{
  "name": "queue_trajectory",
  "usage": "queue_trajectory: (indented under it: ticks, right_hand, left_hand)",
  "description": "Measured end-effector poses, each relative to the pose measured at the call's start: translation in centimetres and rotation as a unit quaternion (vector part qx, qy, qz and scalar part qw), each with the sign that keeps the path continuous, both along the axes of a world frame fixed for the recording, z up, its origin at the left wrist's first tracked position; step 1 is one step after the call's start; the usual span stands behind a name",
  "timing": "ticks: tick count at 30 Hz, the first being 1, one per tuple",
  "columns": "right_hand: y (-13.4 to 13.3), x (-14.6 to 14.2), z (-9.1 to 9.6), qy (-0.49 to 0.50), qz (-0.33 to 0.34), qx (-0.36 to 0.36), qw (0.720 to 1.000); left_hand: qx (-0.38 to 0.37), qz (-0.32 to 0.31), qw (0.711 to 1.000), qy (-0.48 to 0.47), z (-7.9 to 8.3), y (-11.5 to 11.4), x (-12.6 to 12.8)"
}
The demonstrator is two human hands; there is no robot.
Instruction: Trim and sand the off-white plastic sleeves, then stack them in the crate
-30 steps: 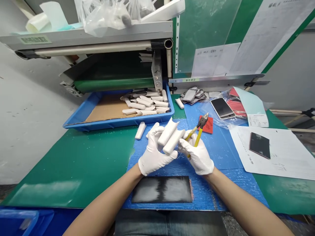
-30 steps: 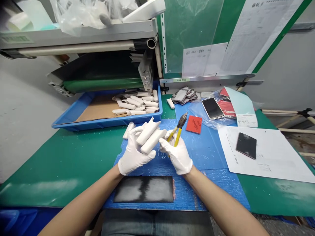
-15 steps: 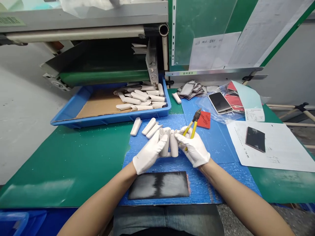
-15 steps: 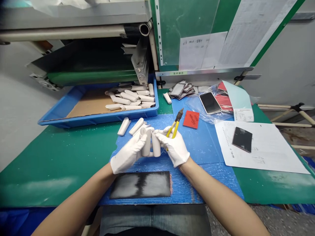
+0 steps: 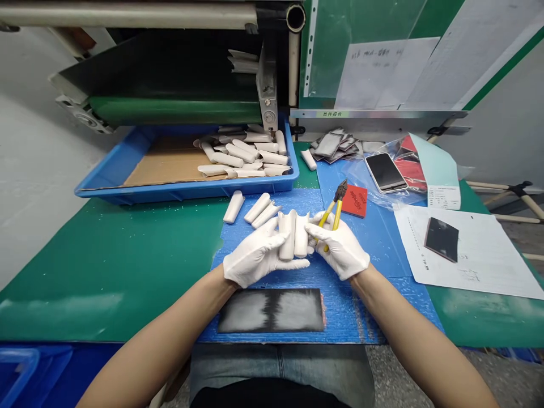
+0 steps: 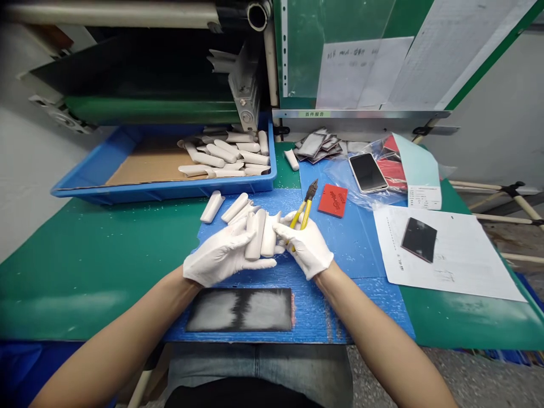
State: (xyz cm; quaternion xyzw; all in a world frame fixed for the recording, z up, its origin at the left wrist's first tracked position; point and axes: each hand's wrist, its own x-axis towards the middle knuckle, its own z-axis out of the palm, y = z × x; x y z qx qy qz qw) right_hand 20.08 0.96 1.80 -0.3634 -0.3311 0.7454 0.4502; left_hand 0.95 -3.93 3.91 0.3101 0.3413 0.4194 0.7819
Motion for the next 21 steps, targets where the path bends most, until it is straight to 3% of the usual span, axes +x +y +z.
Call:
queue_trajectory:
  ticks: [6,10,15,21]
  right_hand:
    - [0.2,0.4,-0.3,0.002,0.04,0.009,0.999]
    - [0.4,0.5,-0.2,-0.003,0.068,0.001,0.998]
    - [0.7,0.6,0.1,0.018,0.065,-0.003,0.998]
    - [0.7,0.9,0.6,0.033,0.034,0.005,0.999]
  left_hand:
    - [-0.008,0.034,0.998,0.058,-0.2,0.1,0.3]
    - [-0.019,-0.003,1.0,0.023,-0.5,0.5,-0.1]
    - [0.006,-0.028,1.0,-0.009,-0.2,0.4,-0.8]
    - [0.057,0.009,0.998,0.027,0.6,0.1,-0.4]
